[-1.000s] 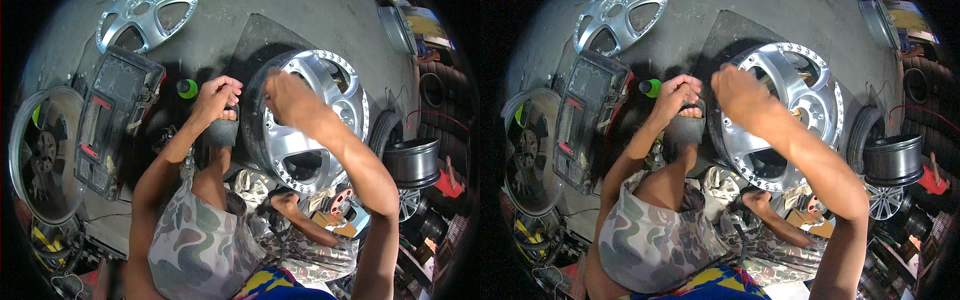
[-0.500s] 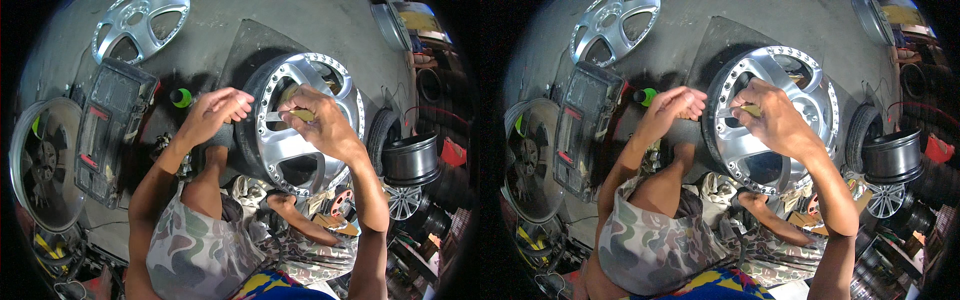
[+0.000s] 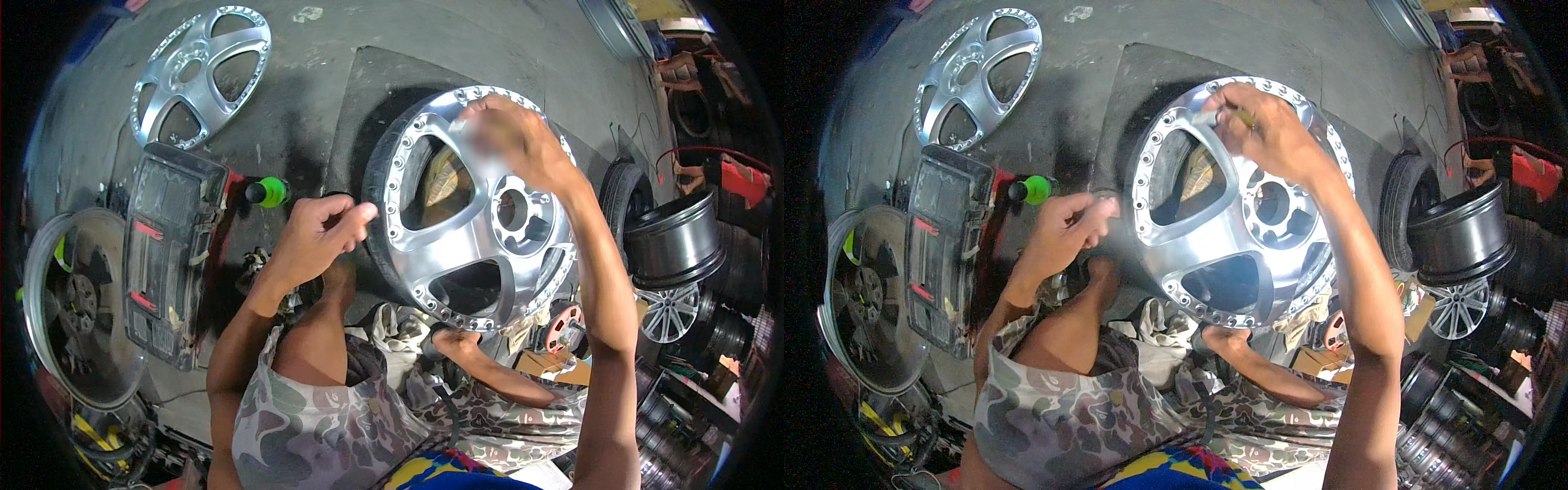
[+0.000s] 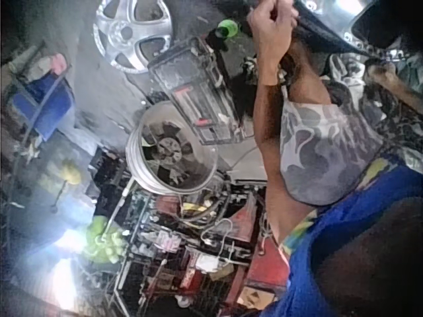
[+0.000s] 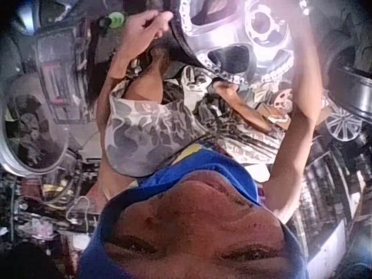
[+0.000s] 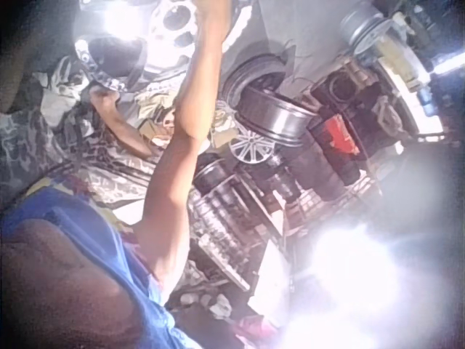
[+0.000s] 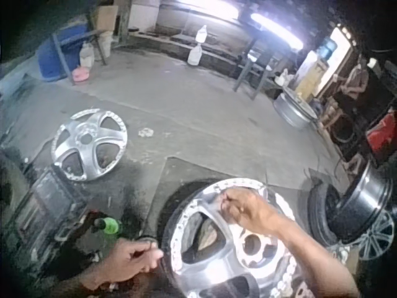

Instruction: The person sits on the floor and applies small circular stickers to the bolt holes around the edge of a silver wheel rim. They peel each sticker from a backing sheet and press it into place, working around the rim in sequence.

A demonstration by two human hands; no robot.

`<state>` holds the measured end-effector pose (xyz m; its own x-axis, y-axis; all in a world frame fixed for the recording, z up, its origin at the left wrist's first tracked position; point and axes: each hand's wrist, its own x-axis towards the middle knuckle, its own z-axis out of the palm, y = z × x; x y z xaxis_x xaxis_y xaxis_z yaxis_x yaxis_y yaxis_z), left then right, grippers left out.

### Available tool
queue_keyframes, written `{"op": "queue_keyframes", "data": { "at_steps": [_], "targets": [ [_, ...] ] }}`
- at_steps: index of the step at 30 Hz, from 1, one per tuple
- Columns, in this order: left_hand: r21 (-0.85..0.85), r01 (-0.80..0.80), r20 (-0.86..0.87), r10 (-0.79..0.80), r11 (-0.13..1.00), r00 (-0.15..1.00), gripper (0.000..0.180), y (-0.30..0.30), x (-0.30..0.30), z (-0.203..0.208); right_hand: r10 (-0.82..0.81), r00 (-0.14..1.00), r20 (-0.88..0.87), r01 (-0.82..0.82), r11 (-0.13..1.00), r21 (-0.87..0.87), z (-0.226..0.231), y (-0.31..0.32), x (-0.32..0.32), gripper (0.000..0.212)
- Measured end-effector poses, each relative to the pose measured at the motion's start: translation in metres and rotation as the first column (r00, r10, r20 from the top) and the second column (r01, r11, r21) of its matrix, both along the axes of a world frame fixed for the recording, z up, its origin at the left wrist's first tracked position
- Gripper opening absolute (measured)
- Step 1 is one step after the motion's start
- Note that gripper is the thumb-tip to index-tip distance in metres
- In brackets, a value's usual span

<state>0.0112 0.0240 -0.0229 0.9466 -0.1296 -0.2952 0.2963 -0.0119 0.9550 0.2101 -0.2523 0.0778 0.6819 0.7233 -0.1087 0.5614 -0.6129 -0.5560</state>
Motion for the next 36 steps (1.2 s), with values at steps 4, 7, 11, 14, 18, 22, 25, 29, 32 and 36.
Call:
{"op": "queue_keyframes", "data": {
  "at_steps": [4, 7, 11, 14, 18, 22, 25, 29, 32, 36],
  "targets": [
    [-0.009, -0.057, -0.068, 0.056, 0.998, 0.996, 0.046, 0.001, -0.004, -0.011, -0.003, 0.998, 0.065, 0.002, 1.000, 0.016, -0.032, 0.001, 0.041, 0.022],
    [-0.045, -0.085, -0.050, 0.082, 0.995, 0.995, 0.045, -0.001, -0.003, -0.012, 0.011, 0.999, 0.035, -0.011, 1.000, 0.015, -0.044, 0.009, 0.059, 0.023],
    [-0.026, -0.090, -0.052, 0.088, 0.996, 0.995, 0.044, -0.002, -0.003, -0.007, 0.102, 0.995, 0.003, -0.102, 0.995, -0.006, -0.050, 0.017, 0.073, 0.022],
    [-0.036, -0.096, -0.063, 0.093, 0.995, 0.994, 0.043, -0.001, -0.002, -0.006, 0.124, 0.991, -0.053, -0.126, 0.992, -0.020, -0.046, 0.022, 0.074, 0.021],
    [-0.035, -0.090, -0.064, 0.088, 0.995, 0.994, 0.042, -0.001, -0.001, -0.001, 0.124, 0.989, -0.086, -0.129, 0.990, -0.055, -0.046, 0.025, 0.076, 0.019],
    [-0.041, -0.096, -0.064, 0.093, 0.995, 0.994, 0.041, -0.001, -0.002, 0.001, 0.142, 0.987, -0.076, -0.146, 0.988, -0.046, -0.046, 0.026, 0.076, 0.016],
    [-0.042, -0.090, -0.069, 0.087, 0.995, 0.994, 0.042, -0.002, -0.001, 0.003, 0.134, 0.989, -0.063, -0.138, 0.988, -0.062, -0.044, 0.023, 0.074, 0.016],
    [-0.029, -0.047, -0.075, 0.044, 0.998, 0.996, 0.045, 0.001, -0.001, 0.000, 0.125, 0.987, -0.100, -0.131, 0.990, -0.055, -0.038, 0.016, 0.074, 0.014],
    [-0.032, -0.052, -0.081, 0.049, 0.998, 0.995, 0.045, -0.001, -0.001, 0.002, 0.123, 0.988, -0.098, -0.127, 0.991, -0.036, -0.038, 0.016, 0.073, 0.014],
    [-0.037, -0.058, -0.060, 0.056, 0.998, 0.997, 0.044, -0.004, -0.001, 0.001, 0.107, 0.994, -0.016, -0.108, 0.990, -0.085, -0.036, 0.025, 0.068, 0.014]
  ]
}}
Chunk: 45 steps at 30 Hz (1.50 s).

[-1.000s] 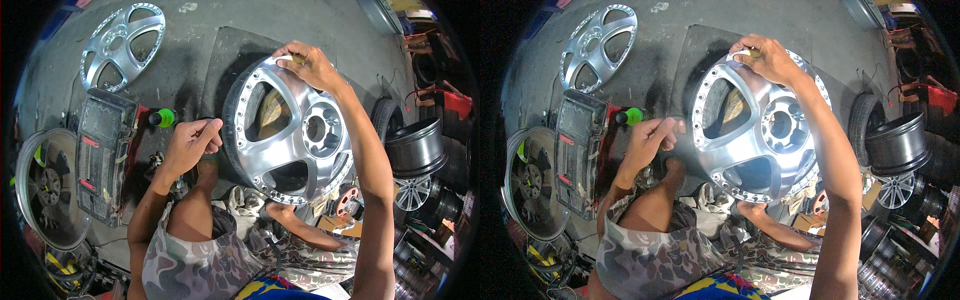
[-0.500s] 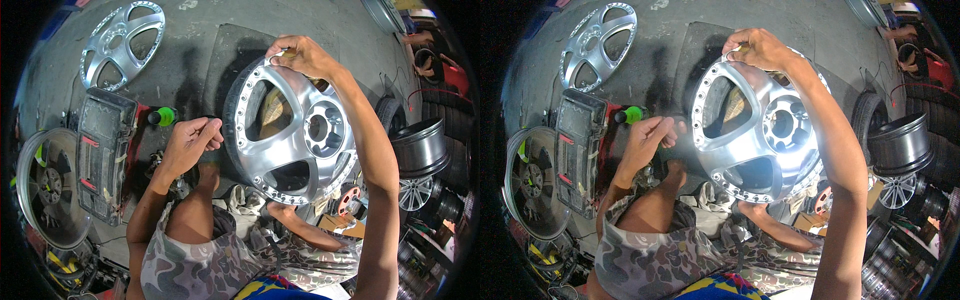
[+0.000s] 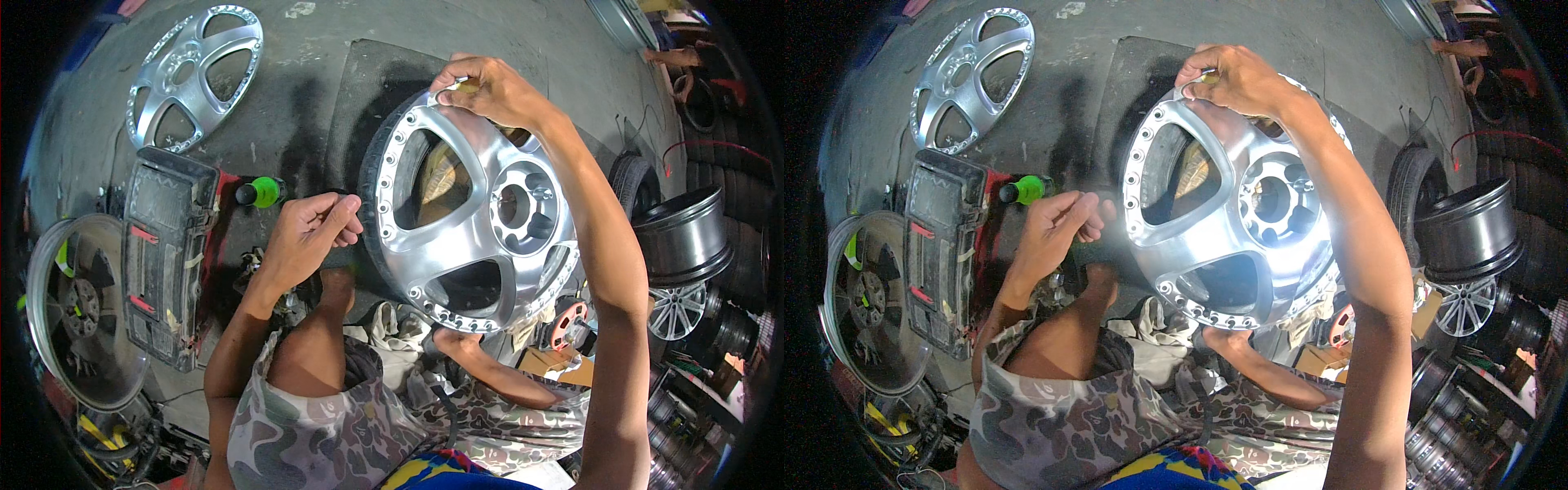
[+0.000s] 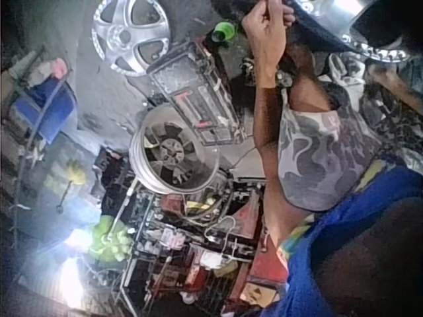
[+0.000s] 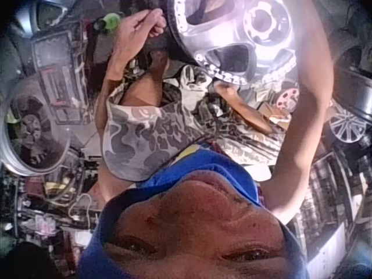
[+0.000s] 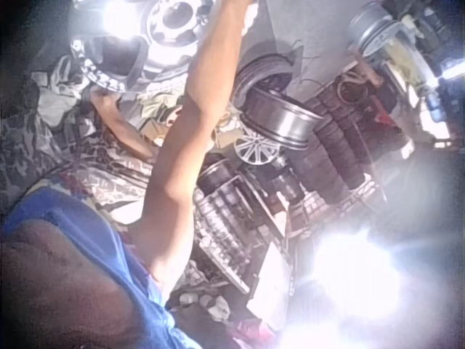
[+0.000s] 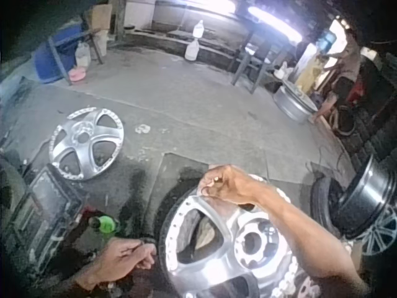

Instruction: The person sits on the floor and applies small circular stickers to the bolt holes around the edge of a silver wheel rim. They peel each sticker from a backing sheet and press it into place, working around the rim in sequence.

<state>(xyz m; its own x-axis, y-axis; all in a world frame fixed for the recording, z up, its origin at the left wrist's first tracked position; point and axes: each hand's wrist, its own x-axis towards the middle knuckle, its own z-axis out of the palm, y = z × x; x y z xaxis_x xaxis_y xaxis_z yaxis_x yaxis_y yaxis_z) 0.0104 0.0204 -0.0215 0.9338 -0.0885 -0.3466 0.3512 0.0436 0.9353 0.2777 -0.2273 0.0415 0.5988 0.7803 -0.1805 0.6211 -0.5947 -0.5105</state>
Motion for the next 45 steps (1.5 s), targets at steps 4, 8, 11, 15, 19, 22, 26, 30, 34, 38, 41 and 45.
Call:
{"op": "queue_keyframes", "data": {
  "at_steps": [4, 8, 11, 15, 19, 22, 26, 30, 34, 38, 41, 45],
  "targets": [
    [0.021, 0.002, 0.017, -0.002, 1.000, 1.000, 0.042, -0.004, 0.002, 0.002, 0.052, 0.999, 0.010, -0.052, 0.995, 0.079, -0.014, -0.002, 0.009, 0.014],
    [0.024, 0.010, 0.011, -0.010, 1.000, 1.000, 0.042, -0.006, 0.002, 0.002, 0.056, 0.998, -0.005, -0.056, 0.996, 0.069, -0.015, -0.002, 0.012, 0.014],
    [0.021, 0.009, 0.011, -0.009, 1.000, 1.000, 0.042, -0.006, 0.003, 0.001, 0.030, 0.999, -0.044, -0.028, 0.999, 0.044, -0.013, -0.003, 0.010, 0.015],
    [0.034, 0.013, 0.012, -0.014, 0.999, 1.000, 0.043, -0.005, 0.002, 0.002, 0.043, 0.998, -0.042, -0.041, 0.998, 0.037, -0.001, -0.013, 0.001, 0.015],
    [0.013, 0.006, -0.011, -0.006, 1.000, 1.000, 0.046, -0.004, 0.003, 0.002, -0.032, 0.999, -0.015, 0.032, 0.999, 0.000, 0.010, -0.026, -0.016, 0.013],
    [0.011, -0.001, -0.014, 0.001, 1.000, 1.000, 0.045, -0.003, 0.002, 0.000, -0.037, 0.999, -0.036, 0.038, 0.999, 0.022, 0.017, -0.035, -0.026, 0.014],
    [0.003, -0.011, 0.000, 0.011, 1.000, 1.000, 0.045, -0.001, 0.001, -0.002, -0.064, 0.998, -0.006, 0.064, 0.998, 0.025, 0.022, -0.040, -0.035, 0.015],
    [0.019, 0.005, 0.009, -0.005, 1.000, 1.000, 0.044, -0.005, 0.005, 0.001, -0.096, 0.994, 0.057, 0.090, 0.992, 0.091, 0.011, -0.035, -0.034, 0.016],
    [0.022, 0.003, 0.016, -0.004, 1.000, 1.000, 0.044, -0.006, 0.006, 0.001, -0.055, 0.992, 0.115, 0.045, 0.995, 0.092, 0.010, -0.036, -0.036, 0.017],
    [0.049, 0.001, 0.007, -0.001, 0.999, 1.000, 0.042, -0.008, 0.005, 0.004, -0.040, 0.994, 0.099, 0.033, 0.997, 0.077, 0.018, -0.049, -0.050, 0.019],
    [0.053, 0.009, 0.038, -0.011, 0.999, 0.999, 0.042, -0.006, 0.006, 0.004, -0.091, 0.995, 0.040, 0.088, 0.994, 0.068, 0.021, -0.065, -0.066, 0.019],
    [0.051, 0.001, 0.048, -0.003, 0.999, 0.999, 0.045, -0.006, 0.007, 0.003, -0.130, 0.992, 0.001, 0.128, 0.982, 0.137, 0.019, -0.078, -0.077, 0.019]
  ]
}}
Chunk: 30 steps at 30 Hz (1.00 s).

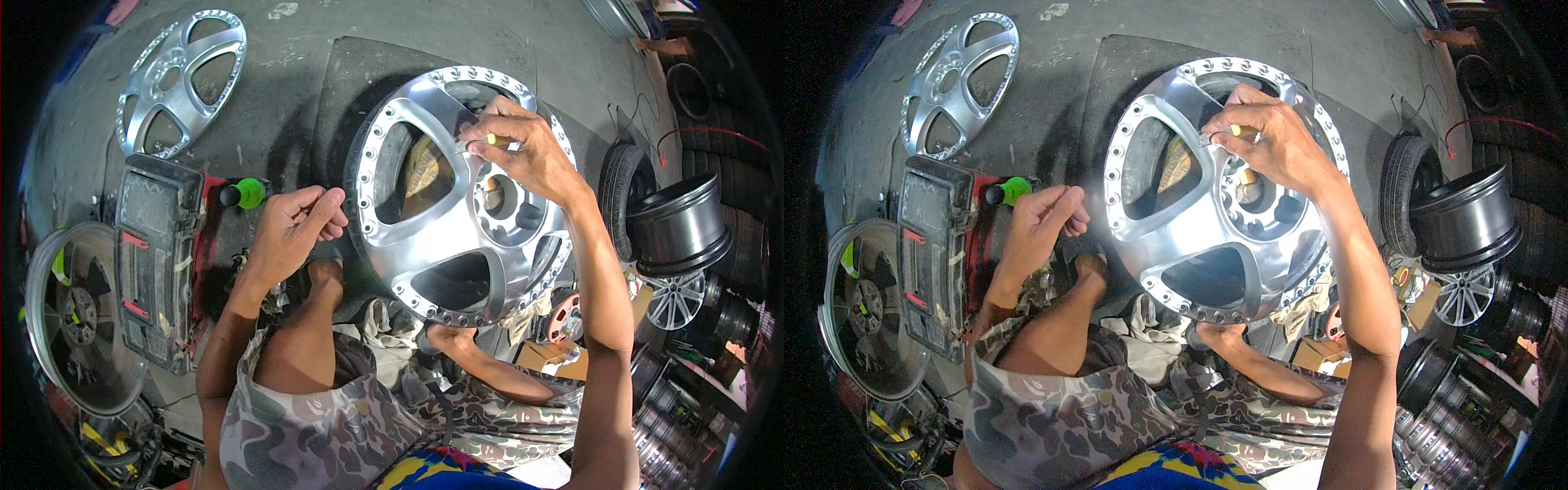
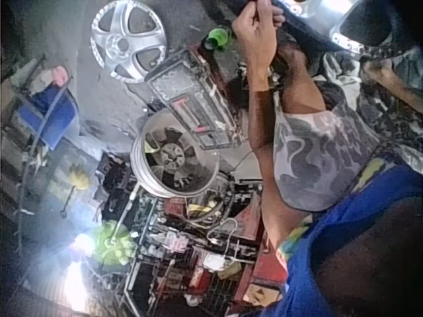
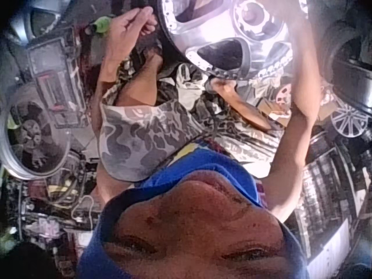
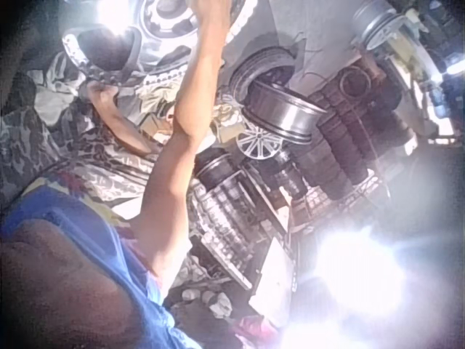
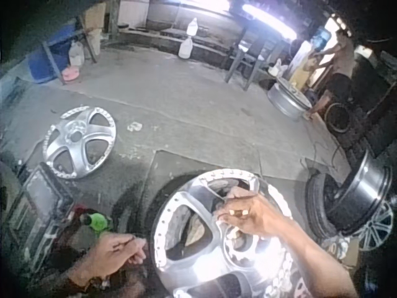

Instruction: The person sits on the floor and applies small circular stickers to the bolt holes around the edge of a silver wheel rim. They peel each sticker from a backing sheet and press it into place, working around the rim in sequence.

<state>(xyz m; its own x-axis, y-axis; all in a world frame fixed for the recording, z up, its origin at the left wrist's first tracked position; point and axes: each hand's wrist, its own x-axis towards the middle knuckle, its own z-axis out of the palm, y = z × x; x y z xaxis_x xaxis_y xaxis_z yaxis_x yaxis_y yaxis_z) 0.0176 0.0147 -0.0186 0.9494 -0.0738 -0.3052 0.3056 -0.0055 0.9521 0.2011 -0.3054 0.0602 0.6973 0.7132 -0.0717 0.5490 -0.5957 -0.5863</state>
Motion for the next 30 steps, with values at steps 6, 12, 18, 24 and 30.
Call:
{"op": "queue_keyframes", "data": {
  "at_steps": [6, 12, 18, 24, 30],
  "targets": [
    [0.029, -0.001, 0.102, -0.002, 1.000, 0.995, 0.043, -0.008, 0.007, 0.001, -0.075, 0.995, 0.063, 0.073, 0.997, 0.029, -0.002, 0.015, 0.005, 0.024],
    [0.435, 0.038, 0.346, -0.206, 0.900, 0.915, 0.035, -0.004, 0.012, 0.002, -0.057, 0.997, 0.043, 0.056, 0.998, 0.017, 0.000, -0.003, -0.015, 0.023],
    [0.850, 0.003, 0.447, -0.725, 0.527, 0.524, 0.083, 0.003, 0.014, -0.006, -0.104, 0.995, 0.009, 0.102, 0.990, 0.095, -0.004, -0.026, -0.049, 0.023],
    [0.883, 0.085, 0.418, -0.857, 0.461, 0.302, 0.078, 0.003, 0.047, -0.014, -0.166, 0.978, 0.129, 0.152, 0.981, 0.117, -0.004, -0.018, -0.040, 0.024],
    [0.865, 0.113, 0.465, -0.865, 0.490, 0.191, 0.070, 0.000, 0.066, -0.024, -0.158, 0.980, 0.121, 0.146, 0.984, 0.106, -0.013, -0.030, -0.061, 0.025]
  ]
}}
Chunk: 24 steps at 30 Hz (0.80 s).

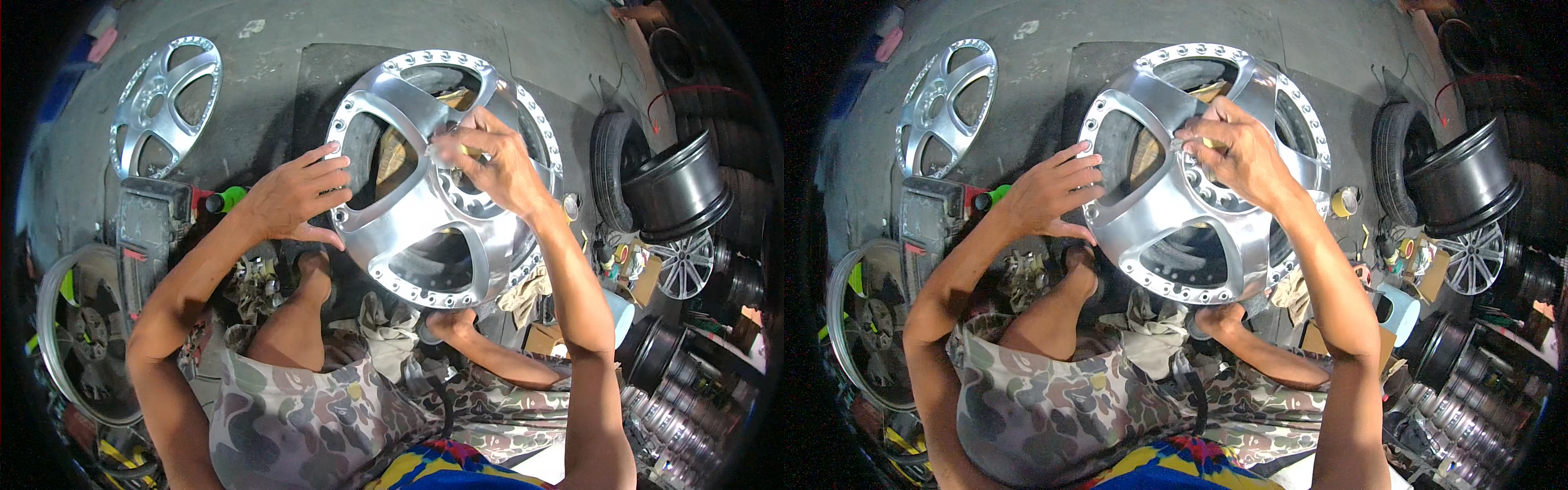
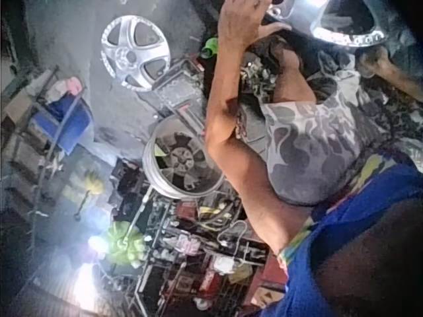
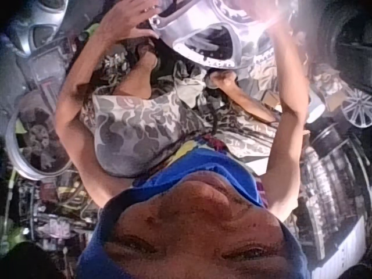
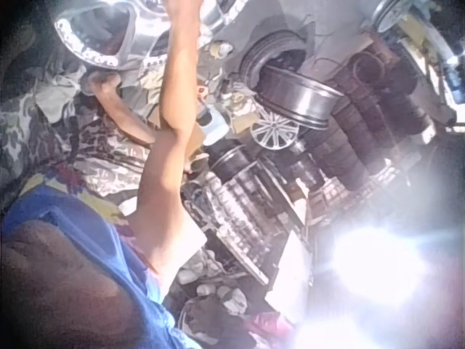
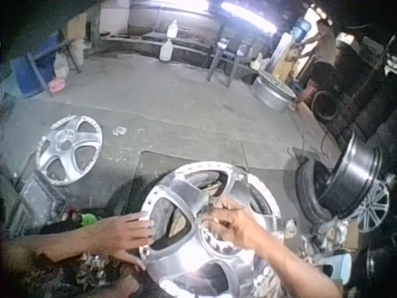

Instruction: The person sits on the floor and applies small circular stickers to the bolt holes around the edge of a silver wheel rim. They peel each sticker from a backing sheet and press it into place, working around the rim in sequence.

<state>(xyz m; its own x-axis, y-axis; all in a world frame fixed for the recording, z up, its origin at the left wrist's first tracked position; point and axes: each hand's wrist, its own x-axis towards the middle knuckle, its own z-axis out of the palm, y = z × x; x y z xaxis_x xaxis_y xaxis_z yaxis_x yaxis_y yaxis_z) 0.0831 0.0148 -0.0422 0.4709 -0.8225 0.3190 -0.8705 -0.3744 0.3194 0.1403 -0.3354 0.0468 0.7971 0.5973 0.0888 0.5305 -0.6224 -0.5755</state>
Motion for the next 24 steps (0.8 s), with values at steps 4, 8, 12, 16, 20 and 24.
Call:
{"op": "queue_keyframes", "data": {
  "at_steps": [4, 8, 12, 16, 20, 24],
  "targets": [
    [-0.025, -0.009, 0.019, 0.009, 1.000, 1.000, 0.070, -0.006, -0.002, -0.005, -0.110, 0.992, -0.068, 0.111, 0.994, 0.011, 0.002, -0.007, -0.030, 0.026],
    [-0.052, -0.092, 0.010, 0.092, 0.994, 0.996, 0.071, -0.017, -0.027, -0.003, -0.247, 0.956, -0.157, 0.267, 0.956, 0.123, 0.014, -0.005, -0.051, 0.026],
    [-0.100, -0.174, 0.027, 0.178, 0.980, 0.984, 0.073, -0.055, -0.061, -0.017, -0.441, 0.884, -0.157, 0.467, 0.851, 0.238, 0.039, -0.026, -0.085, 0.026],
    [-0.159, -0.174, 0.019, 0.179, 0.972, 0.984, 0.069, -0.074, -0.067, -0.015, -0.552, 0.831, -0.068, 0.552, 0.804, 0.223, 0.059, -0.069, -0.133, 0.027],
    [-0.147, -0.134, -0.053, 0.128, 0.980, 0.990, 0.065, -0.075, -0.058, -0.007, -0.638, 0.750, -0.172, 0.657, 0.691, 0.301, 0.073, -0.108, -0.193, 0.020],
    [-0.079, -0.079, -0.037, 0.077, 0.994, 0.996, 0.065, -0.071, -0.045, -0.013, -0.676, 0.650, -0.348, 0.759, 0.550, 0.348, 0.058, -0.139, -0.243, 0.021]
  ]
}}
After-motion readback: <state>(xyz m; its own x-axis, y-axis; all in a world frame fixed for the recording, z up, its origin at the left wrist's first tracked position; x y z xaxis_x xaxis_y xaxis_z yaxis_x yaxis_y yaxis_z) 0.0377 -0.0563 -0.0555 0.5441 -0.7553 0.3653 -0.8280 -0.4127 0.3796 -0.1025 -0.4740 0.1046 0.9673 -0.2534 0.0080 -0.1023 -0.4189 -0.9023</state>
